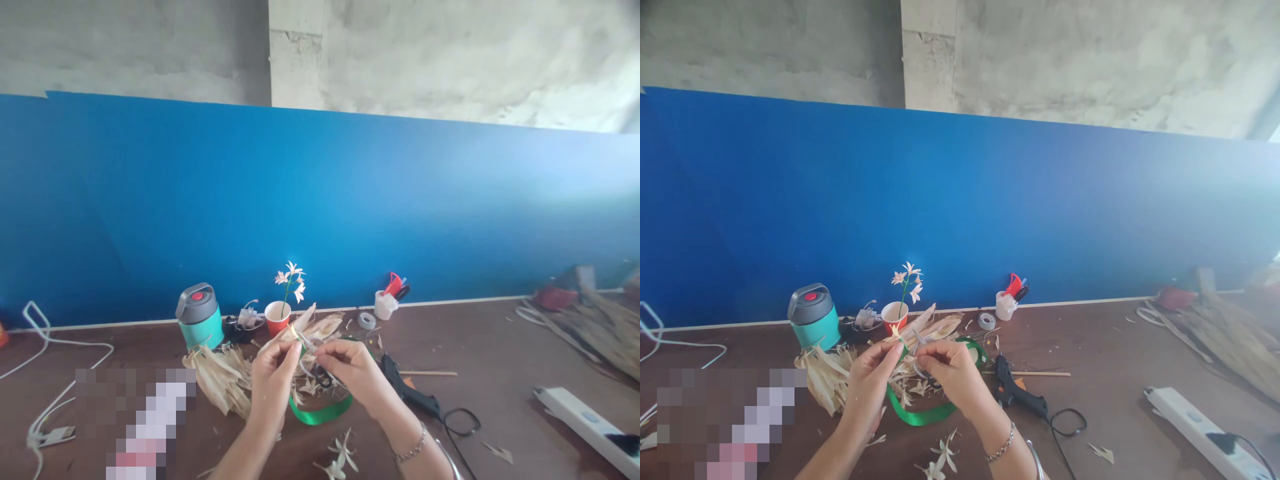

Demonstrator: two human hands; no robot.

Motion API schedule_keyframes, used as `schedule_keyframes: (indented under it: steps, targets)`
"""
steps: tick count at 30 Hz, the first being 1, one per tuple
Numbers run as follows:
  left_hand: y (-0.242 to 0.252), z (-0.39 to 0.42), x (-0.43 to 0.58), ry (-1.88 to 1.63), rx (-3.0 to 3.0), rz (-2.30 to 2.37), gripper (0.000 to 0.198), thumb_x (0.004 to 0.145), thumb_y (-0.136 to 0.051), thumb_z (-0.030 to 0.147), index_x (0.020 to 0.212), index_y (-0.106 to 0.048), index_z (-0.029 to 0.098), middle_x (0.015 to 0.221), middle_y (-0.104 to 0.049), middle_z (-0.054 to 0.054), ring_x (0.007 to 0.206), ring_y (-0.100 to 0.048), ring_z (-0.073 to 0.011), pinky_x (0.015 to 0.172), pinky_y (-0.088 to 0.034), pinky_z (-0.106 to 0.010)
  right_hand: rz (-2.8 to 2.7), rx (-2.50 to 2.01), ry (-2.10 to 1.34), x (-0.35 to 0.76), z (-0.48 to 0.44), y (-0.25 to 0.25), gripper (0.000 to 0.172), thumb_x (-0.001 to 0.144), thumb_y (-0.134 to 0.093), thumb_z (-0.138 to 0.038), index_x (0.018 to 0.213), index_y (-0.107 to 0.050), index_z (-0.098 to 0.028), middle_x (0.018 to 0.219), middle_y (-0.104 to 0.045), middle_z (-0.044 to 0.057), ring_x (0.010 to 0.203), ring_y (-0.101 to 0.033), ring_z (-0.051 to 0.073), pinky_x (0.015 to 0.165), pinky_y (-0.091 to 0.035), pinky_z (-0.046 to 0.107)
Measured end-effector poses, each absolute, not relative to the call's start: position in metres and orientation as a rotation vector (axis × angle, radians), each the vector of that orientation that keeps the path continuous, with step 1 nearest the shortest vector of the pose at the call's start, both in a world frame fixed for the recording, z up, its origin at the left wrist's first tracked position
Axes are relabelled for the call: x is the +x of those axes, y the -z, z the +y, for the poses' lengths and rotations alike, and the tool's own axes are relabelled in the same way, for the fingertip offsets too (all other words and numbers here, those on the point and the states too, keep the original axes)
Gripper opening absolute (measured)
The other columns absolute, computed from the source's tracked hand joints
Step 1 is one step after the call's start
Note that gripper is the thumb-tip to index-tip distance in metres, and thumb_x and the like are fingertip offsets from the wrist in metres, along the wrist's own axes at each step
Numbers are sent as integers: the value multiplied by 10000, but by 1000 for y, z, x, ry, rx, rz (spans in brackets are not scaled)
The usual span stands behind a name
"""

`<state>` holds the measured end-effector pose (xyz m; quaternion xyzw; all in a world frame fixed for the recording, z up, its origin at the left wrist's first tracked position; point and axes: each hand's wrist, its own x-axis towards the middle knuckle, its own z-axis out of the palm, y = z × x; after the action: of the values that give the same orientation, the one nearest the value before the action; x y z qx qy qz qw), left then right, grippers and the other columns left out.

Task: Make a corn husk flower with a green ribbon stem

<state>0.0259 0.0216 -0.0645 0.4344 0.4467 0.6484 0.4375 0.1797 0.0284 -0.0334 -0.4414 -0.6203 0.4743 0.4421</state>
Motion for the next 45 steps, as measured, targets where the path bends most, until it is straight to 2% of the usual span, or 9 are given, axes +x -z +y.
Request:
schedule_keyframes:
  steps: [3,8,12,19,26,31,36,40,45]
  targets:
    - [62,22,25,-1587,1093,1106,235,736,-699,387,727,-702,151,697,-633,-19,761,-567,-186,726,-437,-251,-1695,-1154,-1012,181,26,29,131,775,-607,-251,809,-705,-172,741,-664,22,670,-541,145,644,-412,265]
    - [57,20,26,-1522,1097,1130,236,730,-700,384,730,-715,149,675,-639,-14,706,-552,-164,672,-420,-231,-1776,-1156,-827,180,22,24,81,752,-571,-128,807,-588,-185,711,-608,-17,663,-529,132,633,-404,241]
    - [52,19,29,-1497,1061,1123,243,702,-714,386,686,-716,144,645,-647,-14,683,-551,-163,653,-423,-229,-1793,-1169,-785,179,22,25,64,748,-586,-124,754,-570,-185,694,-598,-20,668,-537,134,645,-406,238]
    - [49,16,31,-1509,1024,1096,236,679,-734,370,772,-762,155,724,-705,-33,784,-598,-205,719,-447,-252,-1815,-1149,-692,177,20,26,86,746,-614,-117,714,-573,-186,707,-590,-3,685,-549,154,630,-406,251]
    - [46,14,33,-1529,985,1056,260,678,-743,377,815,-770,158,754,-722,-49,843,-619,-232,771,-466,-275,-1847,-1095,-354,173,21,33,139,738,-676,-96,678,-583,-180,821,-574,34,834,-540,196,736,-422,304]
    - [49,15,33,-1542,982,1021,251,686,-740,360,836,-769,160,770,-722,-51,864,-622,-235,797,-470,-285,-1902,-1047,-240,172,18,34,123,789,-633,-97,702,-640,-183,820,-571,48,835,-519,204,731,-420,316]
    - [51,14,34,-1547,1038,1018,191,717,-716,349,768,-755,169,725,-690,-27,767,-597,-198,754,-466,-270,-1924,-1019,-240,169,16,35,170,806,-541,-34,705,-533,-170,805,-556,41,793,-499,190,712,-395,318]
    - [47,13,36,-1530,1032,982,181,720,-713,335,814,-758,187,766,-693,-23,805,-589,-201,782,-460,-273,-1911,-1037,-187,169,16,38,195,828,-488,-39,694,-461,-178,764,-507,33,764,-469,190,701,-372,325]
    - [44,12,37,-1500,971,940,190,692,-736,340,779,-759,173,749,-692,-32,811,-599,-211,802,-461,-291,-1932,-1050,-139,170,16,40,196,858,-455,-54,711,-434,-183,784,-488,36,772,-457,190,764,-365,360]
